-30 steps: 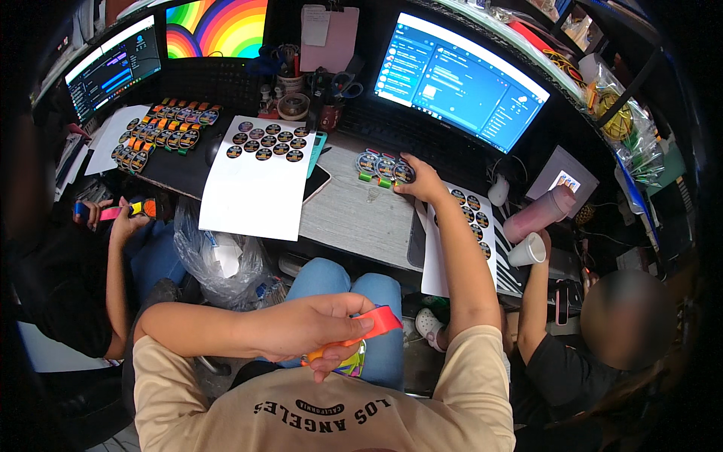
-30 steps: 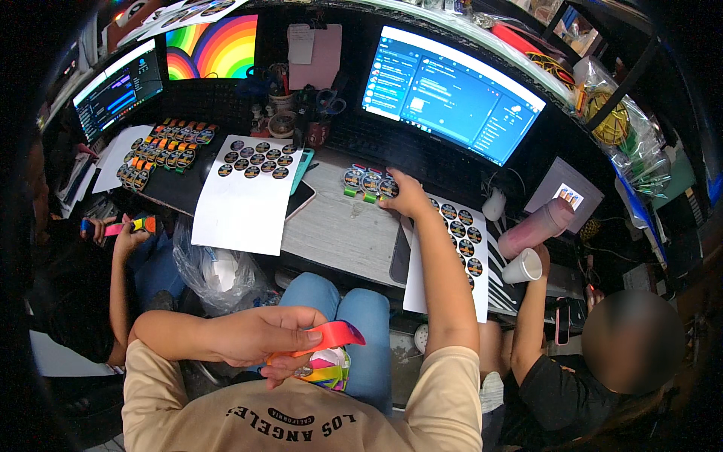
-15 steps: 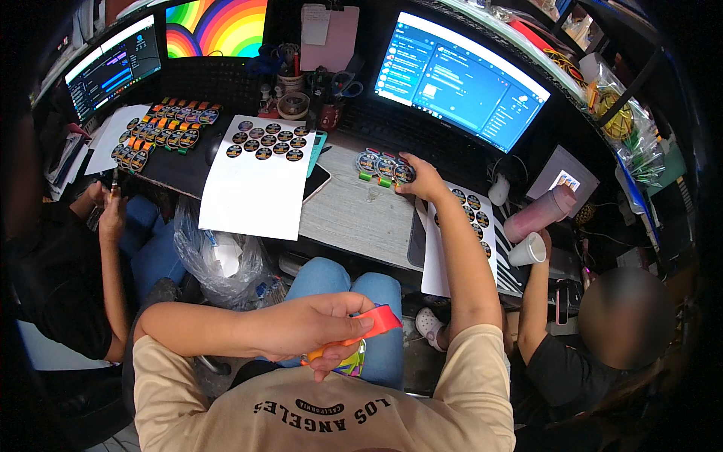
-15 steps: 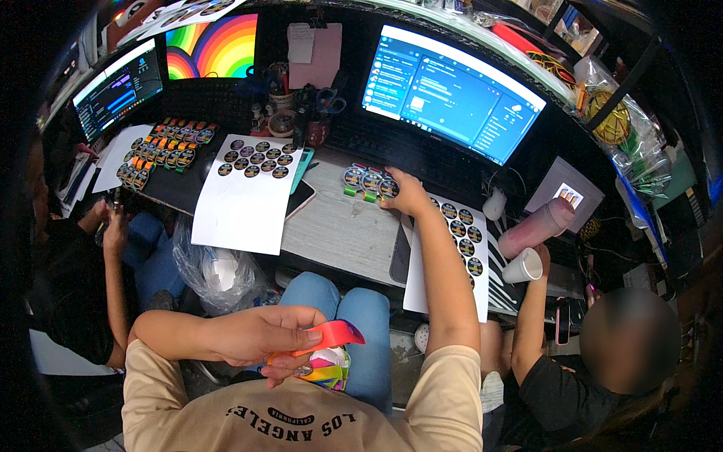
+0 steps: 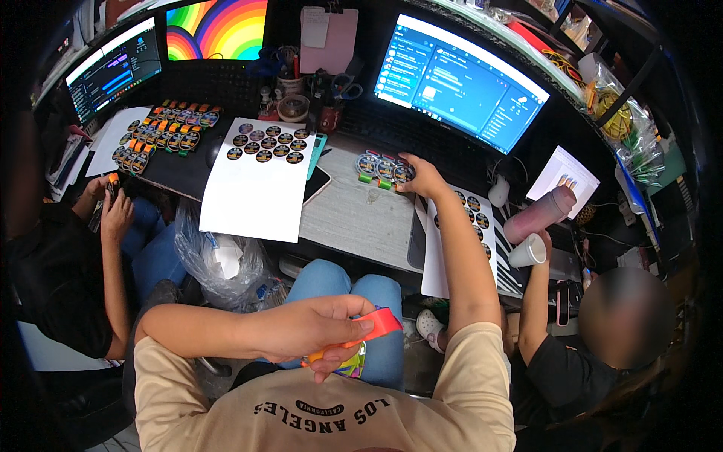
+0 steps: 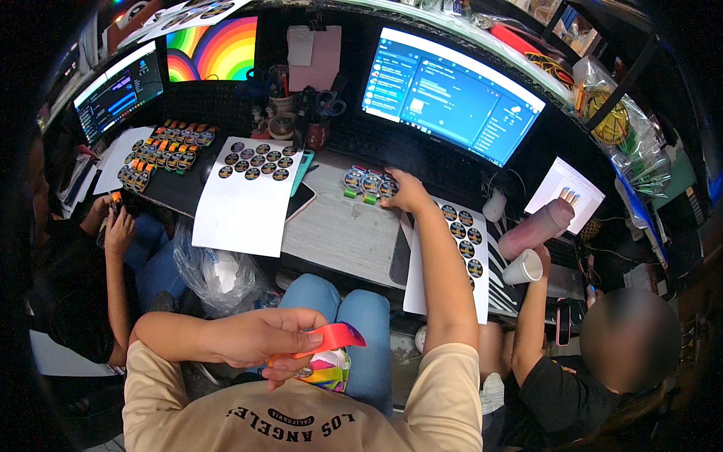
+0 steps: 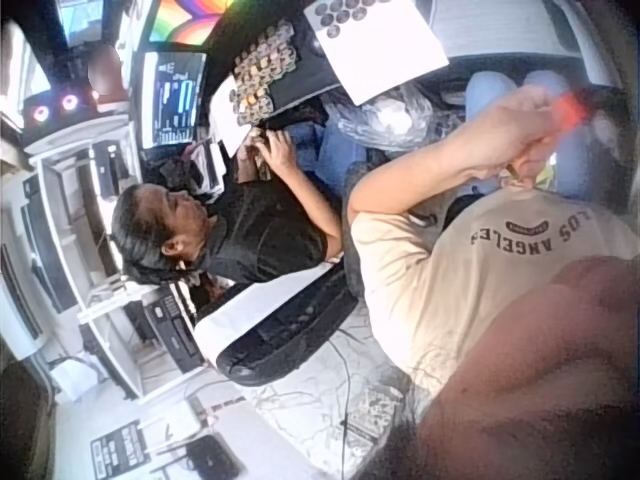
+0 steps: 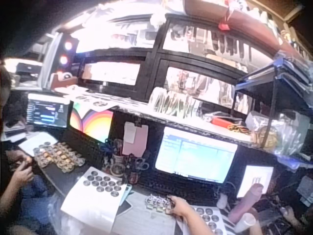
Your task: The person assembles medals by attaching circular stickers to colorful ribbons. They repeatedly pick a sticker, align it with a ribbon, and press it into place, then set the finished medal on the desk. The process is repeated for multiple units.
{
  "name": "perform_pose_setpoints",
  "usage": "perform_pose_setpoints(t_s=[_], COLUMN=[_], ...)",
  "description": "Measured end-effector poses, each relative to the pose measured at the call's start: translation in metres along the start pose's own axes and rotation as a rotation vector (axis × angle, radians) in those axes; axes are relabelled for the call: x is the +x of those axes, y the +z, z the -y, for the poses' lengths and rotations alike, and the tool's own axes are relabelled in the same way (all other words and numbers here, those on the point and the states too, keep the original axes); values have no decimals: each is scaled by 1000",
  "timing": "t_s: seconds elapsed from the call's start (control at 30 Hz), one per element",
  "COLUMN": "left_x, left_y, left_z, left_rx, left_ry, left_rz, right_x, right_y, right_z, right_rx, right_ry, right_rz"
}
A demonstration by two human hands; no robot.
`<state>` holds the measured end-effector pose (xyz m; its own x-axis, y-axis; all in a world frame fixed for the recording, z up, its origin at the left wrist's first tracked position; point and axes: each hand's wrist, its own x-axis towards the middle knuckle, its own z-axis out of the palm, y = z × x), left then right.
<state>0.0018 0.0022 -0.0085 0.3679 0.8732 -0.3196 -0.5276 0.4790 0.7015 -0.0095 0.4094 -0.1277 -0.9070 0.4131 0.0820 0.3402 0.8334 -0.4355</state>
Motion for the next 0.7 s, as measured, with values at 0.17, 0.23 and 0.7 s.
perform_pose_setpoints(t_s=[0.17,0.23,0.7], left_x=[-1,0,-1], left_y=[-1,-1,0], left_z=[1,1,-2], left_rx=[8,1,109], left_ry=[6,5,-3], left_rz=[1,2,-23], right_x=[3,7,13], right_y=[1,5,19], right_z=[2,4,25], right_rx=[-60,-35,-1], right_ry=[-45,-71,-88], right_rz=[0,-8,-53])
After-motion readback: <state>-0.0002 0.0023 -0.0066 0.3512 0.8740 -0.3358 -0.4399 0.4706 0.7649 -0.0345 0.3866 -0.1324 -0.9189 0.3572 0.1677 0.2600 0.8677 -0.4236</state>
